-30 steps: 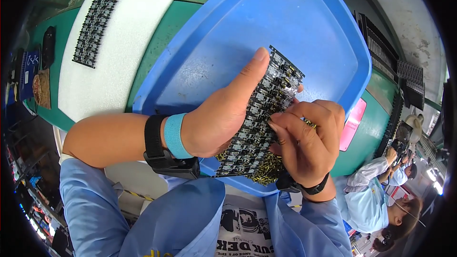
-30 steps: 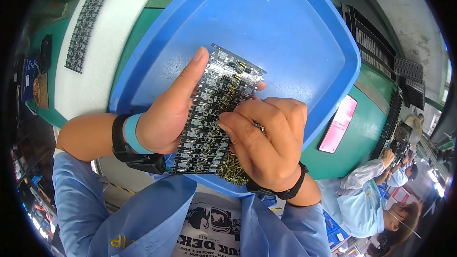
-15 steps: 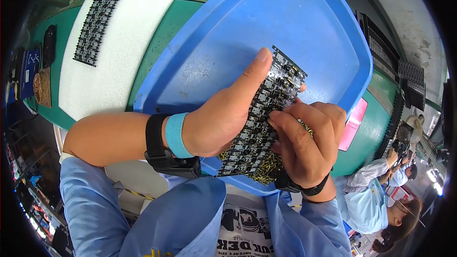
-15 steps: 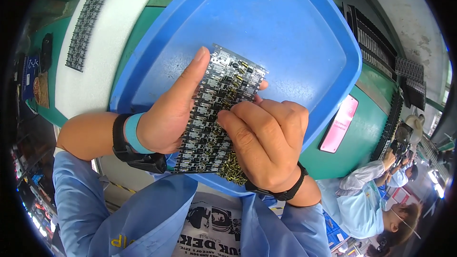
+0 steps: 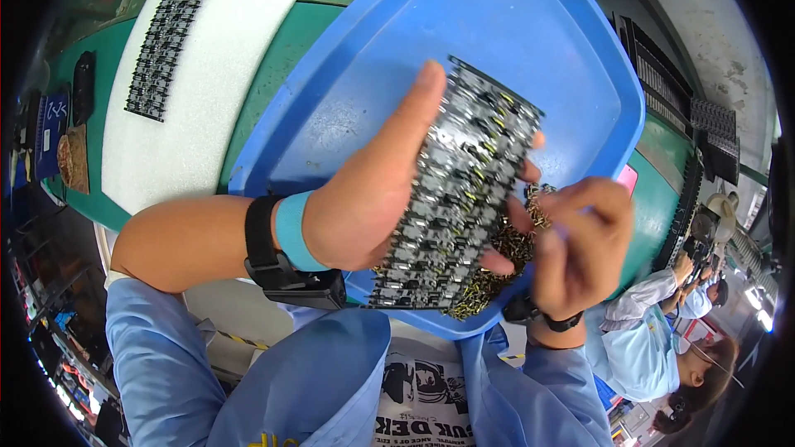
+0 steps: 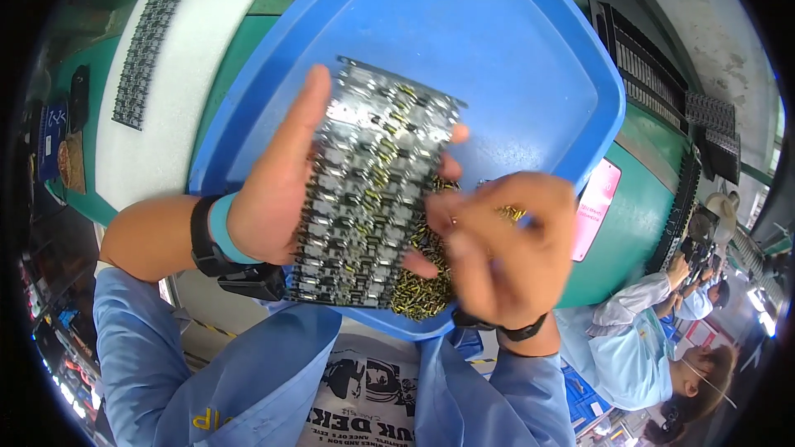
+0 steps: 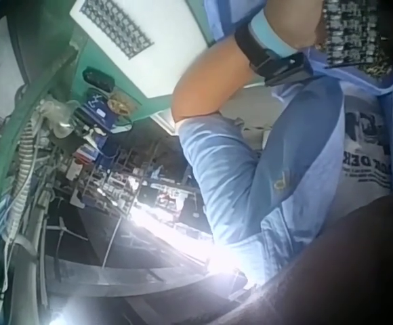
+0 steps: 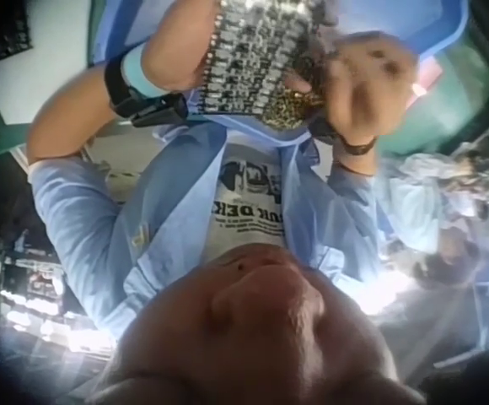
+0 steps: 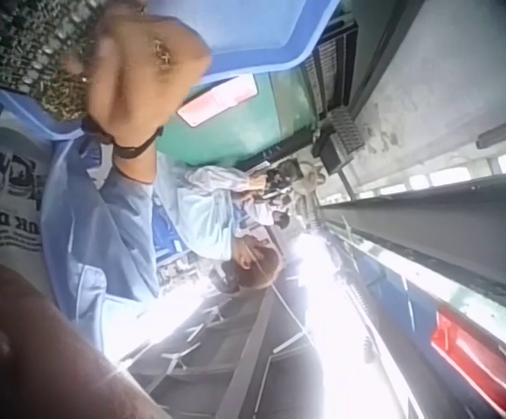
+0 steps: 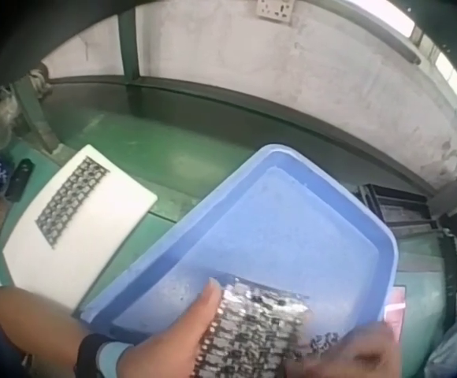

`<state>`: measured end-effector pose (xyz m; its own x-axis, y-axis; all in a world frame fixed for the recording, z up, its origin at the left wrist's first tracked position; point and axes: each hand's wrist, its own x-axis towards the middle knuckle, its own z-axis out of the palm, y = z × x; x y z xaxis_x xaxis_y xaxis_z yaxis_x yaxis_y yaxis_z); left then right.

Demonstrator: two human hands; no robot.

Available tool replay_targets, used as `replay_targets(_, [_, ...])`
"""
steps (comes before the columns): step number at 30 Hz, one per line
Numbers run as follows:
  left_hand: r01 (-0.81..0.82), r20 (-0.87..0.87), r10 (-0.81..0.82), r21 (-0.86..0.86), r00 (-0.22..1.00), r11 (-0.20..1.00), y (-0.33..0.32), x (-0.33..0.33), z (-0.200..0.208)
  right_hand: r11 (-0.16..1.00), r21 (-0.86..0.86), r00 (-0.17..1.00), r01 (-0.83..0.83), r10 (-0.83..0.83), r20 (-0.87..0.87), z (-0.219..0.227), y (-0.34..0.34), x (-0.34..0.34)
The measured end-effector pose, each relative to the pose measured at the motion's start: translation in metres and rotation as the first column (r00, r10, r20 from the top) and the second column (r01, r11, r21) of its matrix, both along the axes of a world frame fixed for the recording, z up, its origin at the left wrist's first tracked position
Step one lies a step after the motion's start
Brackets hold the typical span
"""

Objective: The person picks up a circuit board and inserts small electronic components into it by hand from a blue tray. This process is repeated for several components as the person shifts the board to reach different slots.

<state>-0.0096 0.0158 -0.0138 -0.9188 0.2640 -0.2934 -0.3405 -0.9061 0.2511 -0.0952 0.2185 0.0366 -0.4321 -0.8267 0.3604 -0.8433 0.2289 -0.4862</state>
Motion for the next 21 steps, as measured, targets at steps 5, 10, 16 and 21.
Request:
replay_targets(5, [-0.031, -0.039, 0.034, 0.079, 0.999, 0.996, -0.003, -0.001, -0.005, 0.975, 0.211, 0.967, 0.064, -0.114, 0.23, -0.009, 0.014, -0.012])
replay_targets(10, [-0.018, -0.033, 0.024, 0.17, 0.999, 0.985, -0.004, 0.0, -0.007, 0.902, 0.342, 0.952, -0.264, 0.189, 0.239, -0.022, 0.015, -0.009])
replay_targets(16, [-0.018, -0.034, 0.022, 0.113, 0.999, 0.993, -0.004, -0.001, -0.008, 0.889, 0.326, 0.928, -0.322, 0.227, 0.297, -0.014, 0.019, -0.013])
replay_targets(21, [-0.023, -0.035, 0.026, 0.082, 0.999, 0.996, -0.005, 0.0, -0.007, 0.937, 0.191, 0.761, -0.293, 0.108, 0.639, -0.013, 0.027, -0.026])
